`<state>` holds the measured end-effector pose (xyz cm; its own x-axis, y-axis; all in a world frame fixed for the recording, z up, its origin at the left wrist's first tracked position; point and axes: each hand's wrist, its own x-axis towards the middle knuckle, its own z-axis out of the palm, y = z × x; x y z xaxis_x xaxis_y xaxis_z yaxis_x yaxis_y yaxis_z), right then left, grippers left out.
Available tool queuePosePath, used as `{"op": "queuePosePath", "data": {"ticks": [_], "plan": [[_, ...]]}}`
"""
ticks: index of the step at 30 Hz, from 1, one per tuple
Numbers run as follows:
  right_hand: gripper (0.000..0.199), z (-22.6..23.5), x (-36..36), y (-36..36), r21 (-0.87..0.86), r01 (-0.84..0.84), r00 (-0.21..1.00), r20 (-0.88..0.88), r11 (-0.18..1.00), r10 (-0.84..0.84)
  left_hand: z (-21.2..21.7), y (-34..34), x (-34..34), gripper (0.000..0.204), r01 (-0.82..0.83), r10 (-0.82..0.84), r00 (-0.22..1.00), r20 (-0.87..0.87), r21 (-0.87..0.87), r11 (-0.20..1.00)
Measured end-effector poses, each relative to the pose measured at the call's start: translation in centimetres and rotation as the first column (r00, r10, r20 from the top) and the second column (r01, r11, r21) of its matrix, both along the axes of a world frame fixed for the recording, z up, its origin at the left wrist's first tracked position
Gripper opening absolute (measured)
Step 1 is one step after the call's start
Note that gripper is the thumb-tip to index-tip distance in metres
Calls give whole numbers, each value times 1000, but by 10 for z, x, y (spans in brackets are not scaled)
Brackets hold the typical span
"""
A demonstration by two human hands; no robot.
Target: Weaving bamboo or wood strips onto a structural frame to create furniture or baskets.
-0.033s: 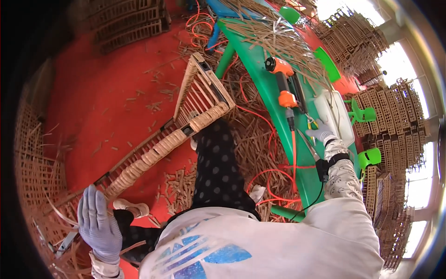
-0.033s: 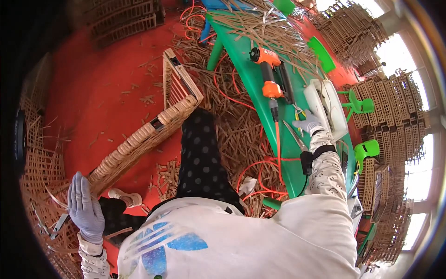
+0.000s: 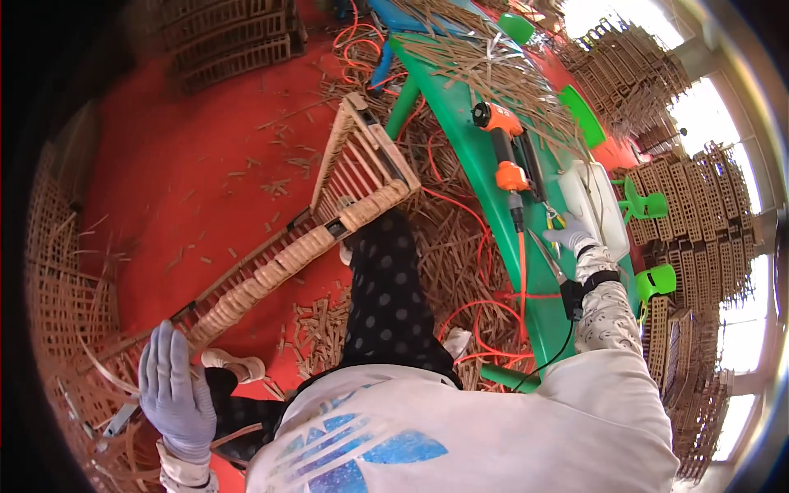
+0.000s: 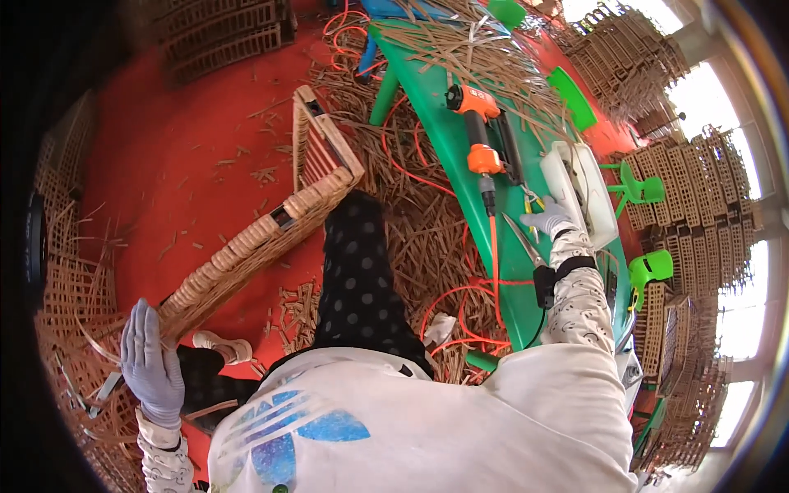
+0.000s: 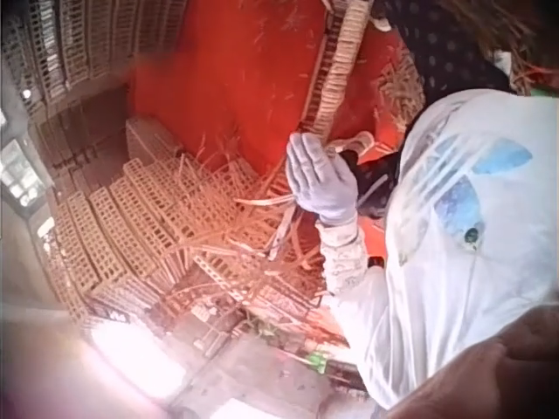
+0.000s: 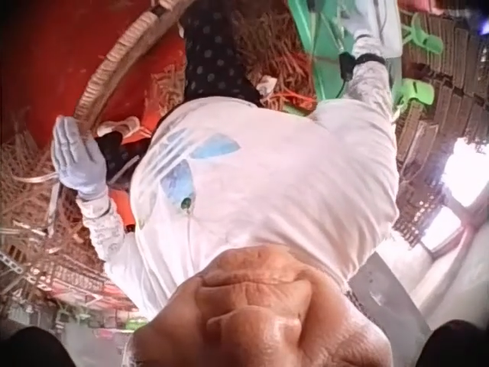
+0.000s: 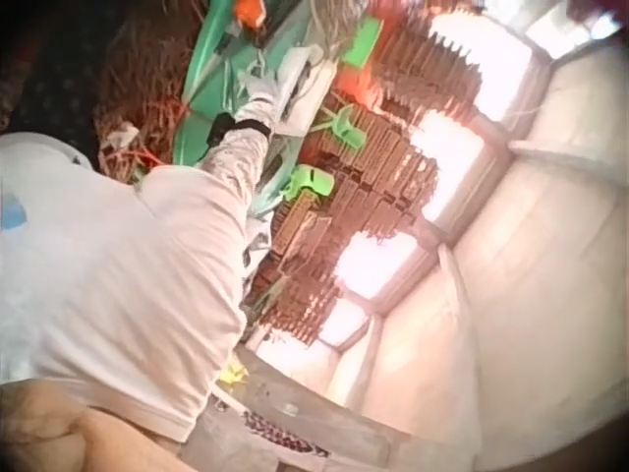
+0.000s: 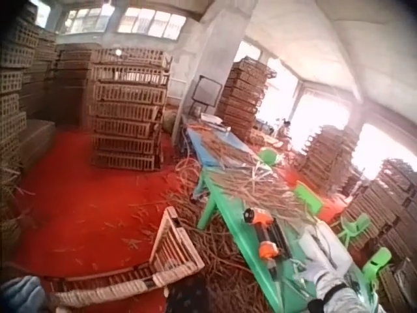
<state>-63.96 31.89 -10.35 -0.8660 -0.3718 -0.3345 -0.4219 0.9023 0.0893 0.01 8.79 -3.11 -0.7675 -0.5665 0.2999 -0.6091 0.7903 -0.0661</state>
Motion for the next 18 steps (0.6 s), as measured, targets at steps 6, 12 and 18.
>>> {"op": "queuePosePath", "data": {"ticks": [6,12,18], "plan": [[43,-32,-38,31,-509,506,838,482,696,-257,16,-7,1,18,99,220,802,-555,488,867],[42,30,-11,-42,-836,-70,929,144,545,340,29,-23,9,17,106,386,784,-486,717,688],[54,131,277,-197,-441,-897,227,-399,31,888,18,-21,16,15,163,349,743,-571,660,733]]}}
